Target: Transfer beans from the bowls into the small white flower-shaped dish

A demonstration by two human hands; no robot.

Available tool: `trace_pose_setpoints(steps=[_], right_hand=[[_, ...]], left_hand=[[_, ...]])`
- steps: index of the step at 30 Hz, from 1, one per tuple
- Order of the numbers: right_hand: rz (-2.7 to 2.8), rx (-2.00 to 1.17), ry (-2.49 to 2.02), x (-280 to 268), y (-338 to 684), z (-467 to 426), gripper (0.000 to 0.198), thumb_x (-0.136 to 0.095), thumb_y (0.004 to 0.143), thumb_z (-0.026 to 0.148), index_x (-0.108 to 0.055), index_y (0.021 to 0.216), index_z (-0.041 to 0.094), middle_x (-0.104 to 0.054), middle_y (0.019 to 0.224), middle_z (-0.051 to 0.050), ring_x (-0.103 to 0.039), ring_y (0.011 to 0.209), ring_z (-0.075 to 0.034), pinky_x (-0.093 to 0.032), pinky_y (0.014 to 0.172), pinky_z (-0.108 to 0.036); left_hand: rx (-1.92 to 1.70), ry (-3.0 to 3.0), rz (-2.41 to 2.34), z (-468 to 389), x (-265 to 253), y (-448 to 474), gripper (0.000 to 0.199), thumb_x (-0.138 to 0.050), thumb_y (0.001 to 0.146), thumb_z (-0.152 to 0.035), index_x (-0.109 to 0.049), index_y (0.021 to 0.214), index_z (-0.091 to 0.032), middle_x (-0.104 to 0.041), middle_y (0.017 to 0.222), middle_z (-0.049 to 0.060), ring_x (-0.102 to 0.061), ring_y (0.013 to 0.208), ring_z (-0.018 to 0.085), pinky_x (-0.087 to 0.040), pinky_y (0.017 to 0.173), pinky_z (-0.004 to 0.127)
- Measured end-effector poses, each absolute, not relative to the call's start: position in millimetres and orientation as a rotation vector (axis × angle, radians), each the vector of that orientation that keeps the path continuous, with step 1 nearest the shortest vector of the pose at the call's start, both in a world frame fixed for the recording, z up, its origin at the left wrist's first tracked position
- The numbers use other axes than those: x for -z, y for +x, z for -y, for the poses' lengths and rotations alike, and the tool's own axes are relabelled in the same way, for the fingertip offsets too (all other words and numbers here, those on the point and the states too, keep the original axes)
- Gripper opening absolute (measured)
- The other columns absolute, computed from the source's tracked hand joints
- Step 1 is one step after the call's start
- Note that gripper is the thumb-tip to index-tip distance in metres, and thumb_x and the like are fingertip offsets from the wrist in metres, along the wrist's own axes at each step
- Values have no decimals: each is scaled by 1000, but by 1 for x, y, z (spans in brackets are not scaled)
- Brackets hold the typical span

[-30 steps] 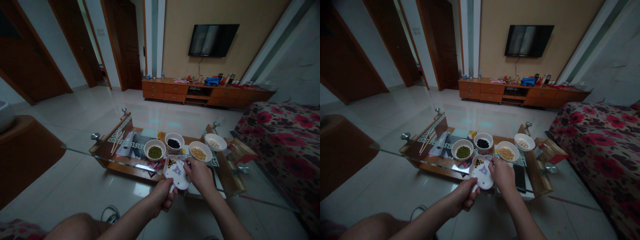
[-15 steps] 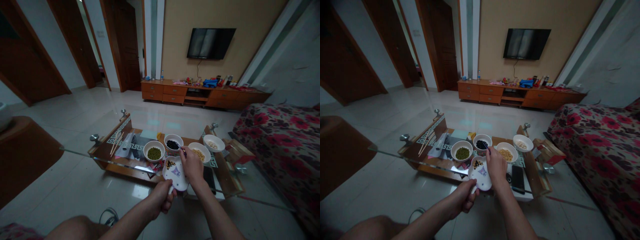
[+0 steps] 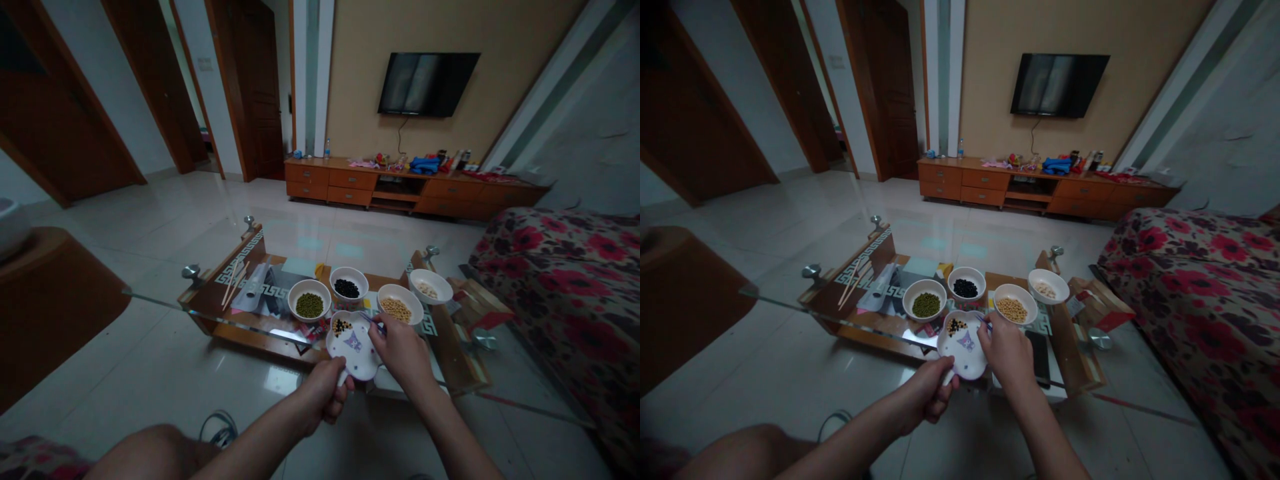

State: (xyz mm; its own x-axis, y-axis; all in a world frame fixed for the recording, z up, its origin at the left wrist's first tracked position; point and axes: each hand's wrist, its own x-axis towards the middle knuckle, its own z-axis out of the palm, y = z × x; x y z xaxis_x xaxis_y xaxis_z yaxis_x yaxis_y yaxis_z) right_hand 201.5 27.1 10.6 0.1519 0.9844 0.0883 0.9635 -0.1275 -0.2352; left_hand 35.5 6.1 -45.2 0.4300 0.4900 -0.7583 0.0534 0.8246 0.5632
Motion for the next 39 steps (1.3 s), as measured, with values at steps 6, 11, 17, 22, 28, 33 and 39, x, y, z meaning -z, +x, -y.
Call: trace_pose_setpoints(steps=[6,11,17,22,28,33,39], right_hand=[[2015,-230,-2222,-11,200,-27,25,-46,88,37,-65,97,24,-70,87,-5,-65,81,-18,-37,62,-24],[2071,-263,-2197,-8,202,-24,24,-46,88,36,-65,96,24,-72,88,-4,-67,82,-19,-36,61,-25],[2097,-298,-2222,-4,200,-25,24,-46,89,35,-65,99,25,-72,90,-6,-67,84,-18,-36,63,-25],[2095,-266,-2175,-4,198,-26,26,-42,91,36,-64,99,25,-71,89,-4,-66,84,-19,-35,61,-24],[2208,-372,-1963,-6,185,-25,26,-40,92,34,-63,103,26,-70,100,-3,-64,92,-17,-38,69,-24],[2255,-361,-1959,-3,179,-27,27,-39,93,34,-63,103,26,-70,101,-3,-64,93,-17,-38,70,-24],[2283,-363,-1951,-1,178,-28,26,-40,92,33,-63,102,26,-70,100,-3,-64,92,-18,-37,69,-24]], left_hand=[[-283,542,-1135,-7,46,37,47,-22,93,-51,-47,67,-20,-26,42,-9,-14,29,6,-6,40,23],[-268,555,-1132,-8,46,37,49,-19,94,-51,-47,69,-20,-26,41,-9,-15,29,6,-7,40,23],[-298,569,-1100,-7,50,36,49,-21,93,-54,-47,70,-20,-26,42,-9,-14,29,6,-6,41,22],[-295,567,-1110,-6,50,36,49,-21,93,-54,-49,70,-20,-27,43,-9,-14,30,6,-8,41,22],[-294,572,-1132,-6,42,37,48,-21,94,-53,-46,69,-20,-26,42,-9,-16,29,6,-9,42,21],[-294,563,-1117,-6,41,37,47,-21,93,-52,-46,69,-21,-27,42,-9,-15,30,6,-6,42,22],[-293,576,-1129,-6,46,38,47,-23,93,-54,-48,70,-21,-26,43,-9,-16,30,6,-10,42,21]])
